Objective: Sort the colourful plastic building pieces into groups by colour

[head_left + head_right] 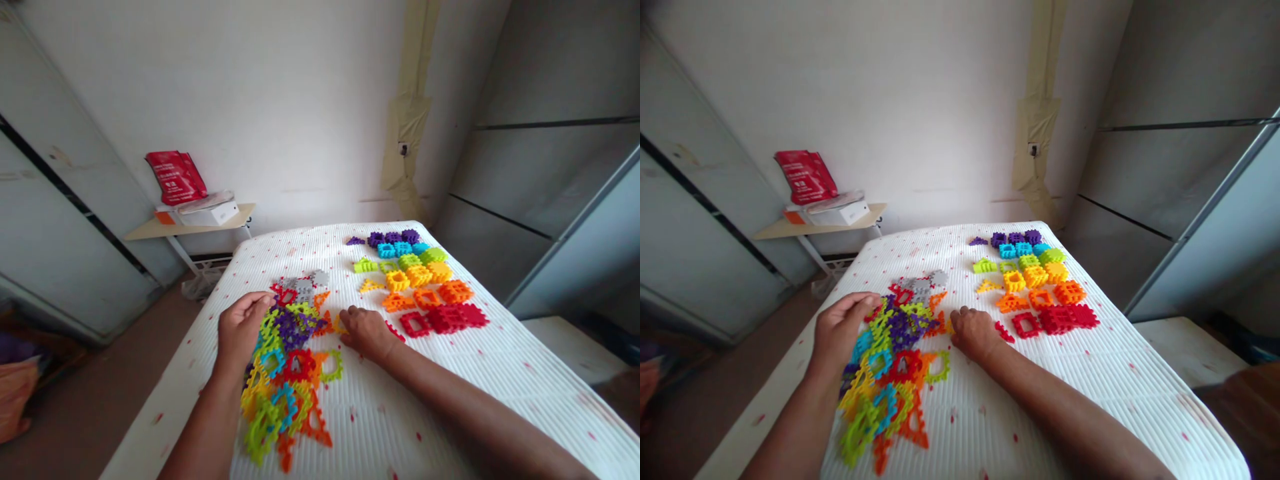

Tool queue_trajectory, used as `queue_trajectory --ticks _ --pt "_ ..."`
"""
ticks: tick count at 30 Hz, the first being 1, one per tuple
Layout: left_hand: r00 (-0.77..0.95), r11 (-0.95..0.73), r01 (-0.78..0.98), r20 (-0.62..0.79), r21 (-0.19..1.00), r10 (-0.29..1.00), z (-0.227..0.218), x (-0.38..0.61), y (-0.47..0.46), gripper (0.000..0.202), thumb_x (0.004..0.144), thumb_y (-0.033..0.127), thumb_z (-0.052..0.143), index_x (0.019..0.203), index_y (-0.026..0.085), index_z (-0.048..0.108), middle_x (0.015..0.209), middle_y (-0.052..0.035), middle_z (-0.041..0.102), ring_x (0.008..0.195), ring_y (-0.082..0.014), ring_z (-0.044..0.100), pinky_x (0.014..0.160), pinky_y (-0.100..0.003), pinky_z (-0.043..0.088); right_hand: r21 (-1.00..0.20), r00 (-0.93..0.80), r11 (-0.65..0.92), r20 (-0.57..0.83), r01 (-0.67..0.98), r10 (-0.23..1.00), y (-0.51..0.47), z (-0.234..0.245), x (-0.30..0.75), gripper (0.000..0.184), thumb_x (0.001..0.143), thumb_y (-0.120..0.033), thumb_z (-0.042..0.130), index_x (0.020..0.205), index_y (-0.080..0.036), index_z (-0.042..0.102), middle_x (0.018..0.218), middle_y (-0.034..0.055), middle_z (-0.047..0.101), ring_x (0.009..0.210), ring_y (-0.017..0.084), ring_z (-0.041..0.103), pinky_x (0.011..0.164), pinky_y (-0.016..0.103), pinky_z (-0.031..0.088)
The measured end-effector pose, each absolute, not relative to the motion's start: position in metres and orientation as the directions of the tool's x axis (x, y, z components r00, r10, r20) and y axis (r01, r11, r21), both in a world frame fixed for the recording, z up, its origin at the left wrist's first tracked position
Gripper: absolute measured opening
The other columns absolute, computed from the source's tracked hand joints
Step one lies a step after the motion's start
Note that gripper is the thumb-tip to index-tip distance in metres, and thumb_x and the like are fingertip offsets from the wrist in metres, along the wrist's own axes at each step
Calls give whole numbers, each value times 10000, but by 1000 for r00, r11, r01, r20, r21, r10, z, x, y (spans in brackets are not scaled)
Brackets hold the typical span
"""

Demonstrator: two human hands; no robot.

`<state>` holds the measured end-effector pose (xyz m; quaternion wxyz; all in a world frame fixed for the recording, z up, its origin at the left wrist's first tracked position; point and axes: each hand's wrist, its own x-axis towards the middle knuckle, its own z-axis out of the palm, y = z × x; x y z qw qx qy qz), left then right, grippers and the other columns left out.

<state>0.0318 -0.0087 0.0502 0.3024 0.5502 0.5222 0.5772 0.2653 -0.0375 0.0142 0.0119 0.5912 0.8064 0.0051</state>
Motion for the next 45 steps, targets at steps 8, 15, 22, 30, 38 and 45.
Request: queue_trajectory --ticks 8,15,22,30,38,45 --pt "-336 -209 604 483 769 808 13 -12 6 297 740 428 573 851 179 692 815 -40 697 785 -203 622 777 -302 454 -48 -312 312 -1 949 950 -35 10 267 230 802 -254 537 1016 -170 547 953 88 619 818 222 640 623 286 492" --pt "-335 -205 621 493 756 803 1 -17 6 268 738 412 580 835 187 688 786 -34 693 758 -204 617 774 -301 454 -130 -322 324 35 937 946 -34 9 275 321 780 -262 558 1089 -182 535 997 93 618 828 218 636 644 276 489" --pt "-9 -490 590 612 642 791 9 24 -6 148 732 284 596 808 226 709 816 -42 693 779 -196 613 773 -294 458 -431 -351 481 348 764 869 -33 0 284 527 762 -162 543 1268 -189 397 1235 116 490 1027 206 550 827 327 473" --pt "338 -677 521 603 519 723 10 56 -19 183 744 207 587 861 262 717 841 -50 695 816 -202 608 781 -320 462 -668 -311 583 494 462 812 -44 2 274 712 684 -86 518 1325 -257 259 1124 73 482 708 102 556 618 250 492" --pt "376 -517 312 397 797 837 9 69 -25 148 732 245 616 823 243 733 803 -58 683 780 -207 604 749 -306 468 -779 -247 484 418 399 874 -53 7 262 536 734 -223 591 1219 -250 366 925 8 590 629 95 559 552 212 478" --pt "382 -389 242 281 889 880 9 68 -27 162 764 298 582 730 180 687 730 -46 617 721 -182 563 682 -268 454 -780 -308 491 392 388 867 -56 3 261 591 800 -284 561 1322 -254 286 946 23 609 614 101 562 534 215 472"
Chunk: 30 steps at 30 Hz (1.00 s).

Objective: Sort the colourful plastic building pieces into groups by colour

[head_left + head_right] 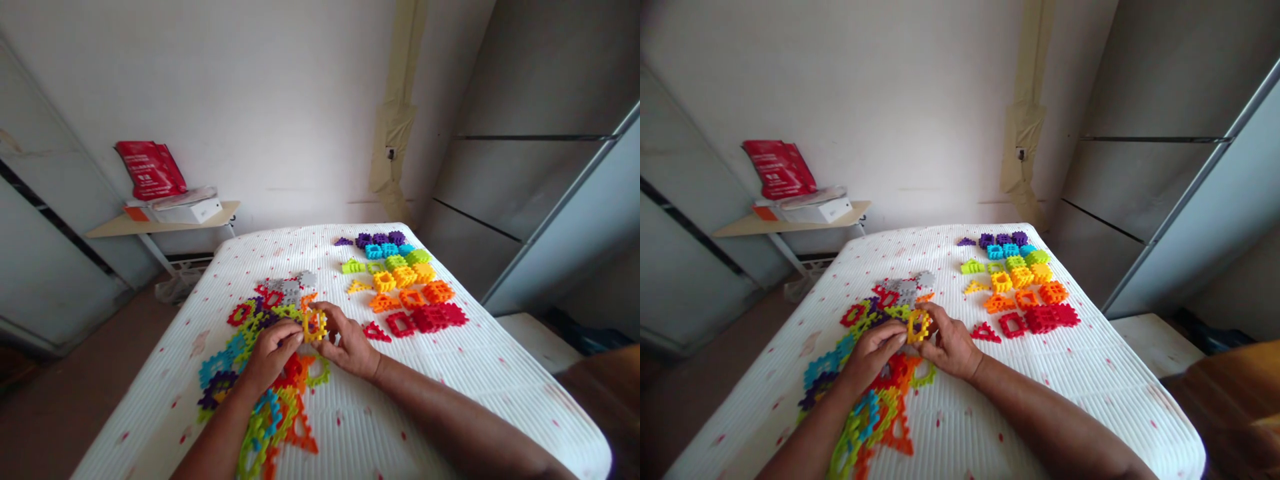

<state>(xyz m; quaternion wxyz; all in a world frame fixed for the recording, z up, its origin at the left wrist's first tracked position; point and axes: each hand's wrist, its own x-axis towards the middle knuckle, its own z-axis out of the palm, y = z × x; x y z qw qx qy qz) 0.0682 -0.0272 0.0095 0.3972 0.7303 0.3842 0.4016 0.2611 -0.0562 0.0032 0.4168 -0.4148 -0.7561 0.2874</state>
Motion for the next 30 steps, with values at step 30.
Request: queue_trajectory --ticks 30 --pt "422 -348 304 202 887 884 4 64 -24 249 759 364 575 598 175 565 579 17 479 576 -123 439 555 -231 374 -200 -489 631 476 750 731 -47 18 264 528 803 -318 584 1279 -138 443 1192 128 554 996 258 488 839 402 439"
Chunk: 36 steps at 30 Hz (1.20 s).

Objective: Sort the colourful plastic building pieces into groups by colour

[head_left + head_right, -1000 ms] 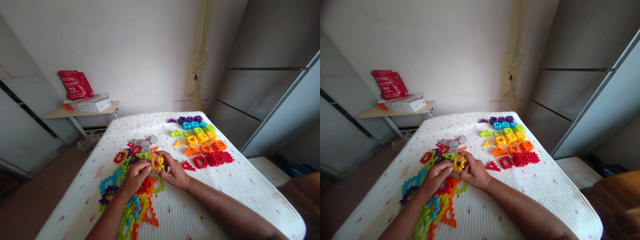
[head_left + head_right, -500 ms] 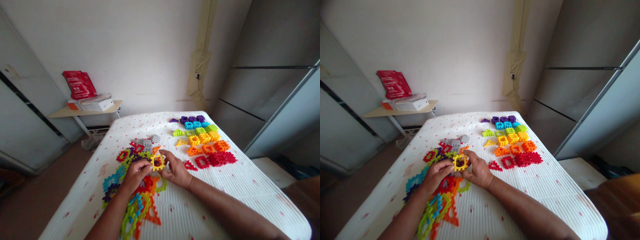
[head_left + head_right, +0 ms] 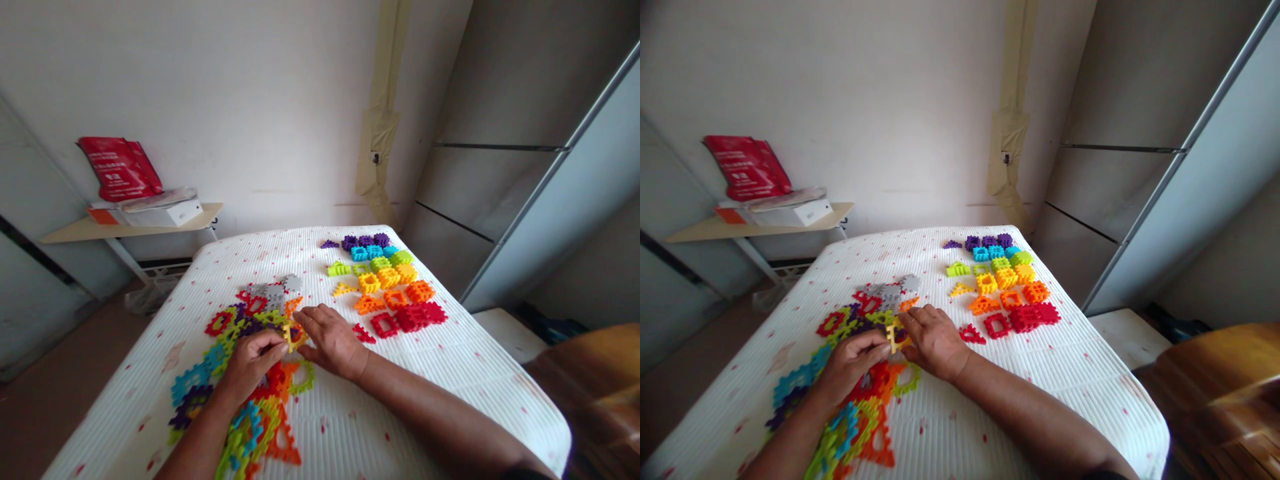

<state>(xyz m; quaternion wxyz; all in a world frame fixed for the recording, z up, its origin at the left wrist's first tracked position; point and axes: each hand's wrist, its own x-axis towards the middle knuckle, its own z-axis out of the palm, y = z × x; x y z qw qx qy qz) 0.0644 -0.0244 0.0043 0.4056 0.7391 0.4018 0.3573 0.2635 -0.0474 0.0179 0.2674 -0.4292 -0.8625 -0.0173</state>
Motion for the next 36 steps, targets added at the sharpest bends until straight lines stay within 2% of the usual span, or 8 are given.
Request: queue_trajectory --ticks 4,6,10,13,17,19,27,36 --pt "448 -399 330 230 856 864 8 68 -27 259 764 344 557 571 173 542 557 28 467 554 -112 436 550 -224 382 -106 -545 643 436 758 716 -47 19 260 493 806 -305 584 1250 -129 464 1189 141 553 989 264 496 796 403 446" --pt "453 -419 343 243 841 858 9 69 -28 253 773 339 546 584 172 558 563 25 492 562 -114 461 564 -224 401 -140 -538 645 435 751 722 -46 21 260 489 785 -307 614 1222 -132 484 1171 134 560 994 252 502 809 381 448" --pt "423 -462 407 286 788 860 7 65 -25 204 766 342 560 706 176 663 690 -16 635 668 -147 573 635 -246 454 -217 -518 640 427 737 741 -36 37 282 528 728 -285 681 1206 -153 499 1162 113 561 1048 225 498 875 346 432" --pt "343 -453 465 316 761 884 6 59 -21 224 774 365 553 755 189 690 752 -30 680 700 -159 608 646 -260 472 -182 -436 511 336 840 835 -16 59 323 489 698 -225 698 1160 -178 547 1137 91 580 1065 221 508 892 346 421" --pt "292 -446 484 341 753 893 5 54 -18 231 779 378 552 757 195 691 757 -25 691 716 -161 624 663 -267 484 11 -225 224 77 974 971 17 80 383 507 702 -175 685 1190 -176 551 1194 105 569 1108 226 511 898 315 416" --pt "298 -452 485 345 749 890 4 54 -18 227 777 376 555 748 196 691 754 -23 692 714 -159 627 662 -265 485 66 -173 174 -16 983 985 30 83 403 541 675 -182 718 1191 -163 558 1195 115 578 1106 240 523 897 312 421" --pt "298 -457 498 350 737 888 4 54 -18 216 772 362 554 732 201 692 724 -14 692 681 -154 630 633 -257 486 119 -136 158 -171 980 976 47 69 415 584 644 -213 751 1198 -213 565 1196 79 600 1094 246 555 875 309 444" --pt "310 -488 501 379 715 872 4 54 -16 196 774 339 559 731 200 689 730 -17 693 688 -152 632 648 -258 490 158 -123 162 -228 974 966 50 68 408 592 650 -213 746 1212 -211 559 1211 92 593 1071 262 574 863 327 460"
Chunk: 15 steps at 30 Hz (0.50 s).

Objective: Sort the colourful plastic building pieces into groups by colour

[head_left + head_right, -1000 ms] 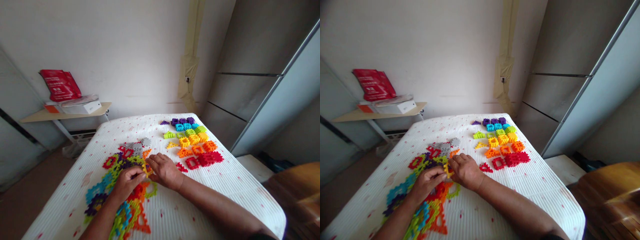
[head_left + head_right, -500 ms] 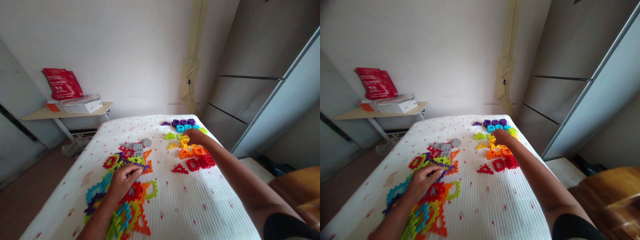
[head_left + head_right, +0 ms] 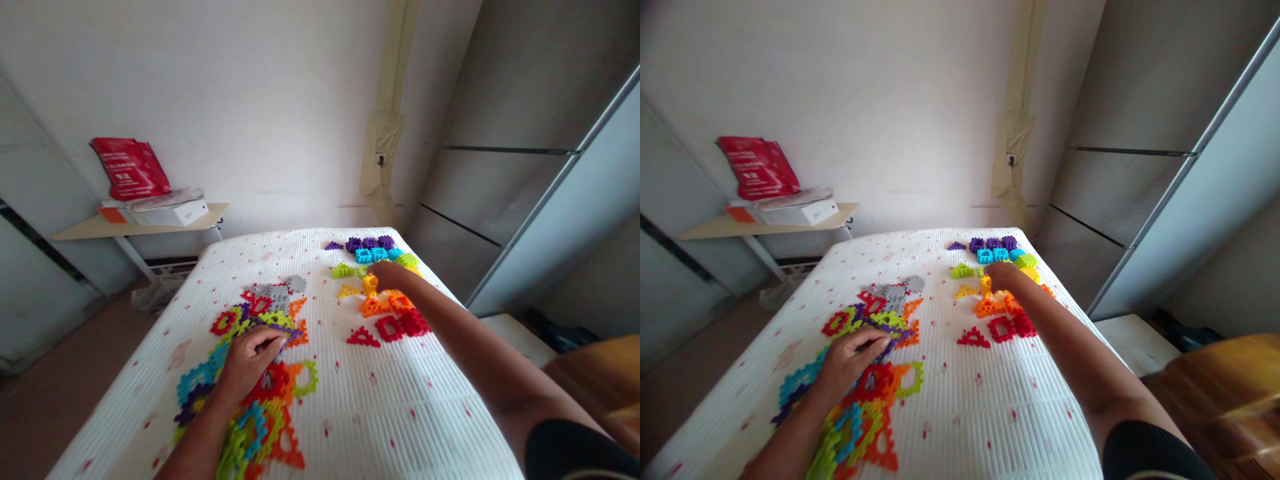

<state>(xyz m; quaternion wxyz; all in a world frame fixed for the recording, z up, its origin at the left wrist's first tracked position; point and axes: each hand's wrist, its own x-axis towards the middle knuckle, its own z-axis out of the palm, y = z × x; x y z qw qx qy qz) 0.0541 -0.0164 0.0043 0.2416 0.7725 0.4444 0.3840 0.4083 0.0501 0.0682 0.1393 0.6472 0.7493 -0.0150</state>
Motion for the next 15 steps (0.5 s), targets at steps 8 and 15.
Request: queue_trajectory --ticks 8,15 --pt "317 -502 480 391 720 864 6 55 -18 167 773 302 564 726 193 682 709 -14 687 669 -141 628 642 -248 484 180 -116 163 -246 970 962 51 67 404 567 651 -191 741 1192 -196 570 1203 99 599 1077 273 571 844 335 470" --pt "207 -449 560 407 697 890 1 47 -13 213 803 344 532 776 188 675 759 -23 690 703 -147 626 665 -259 488 196 -122 168 -227 966 966 48 68 400 534 638 -149 740 1148 -193 591 1163 107 617 1033 276 595 830 357 477"
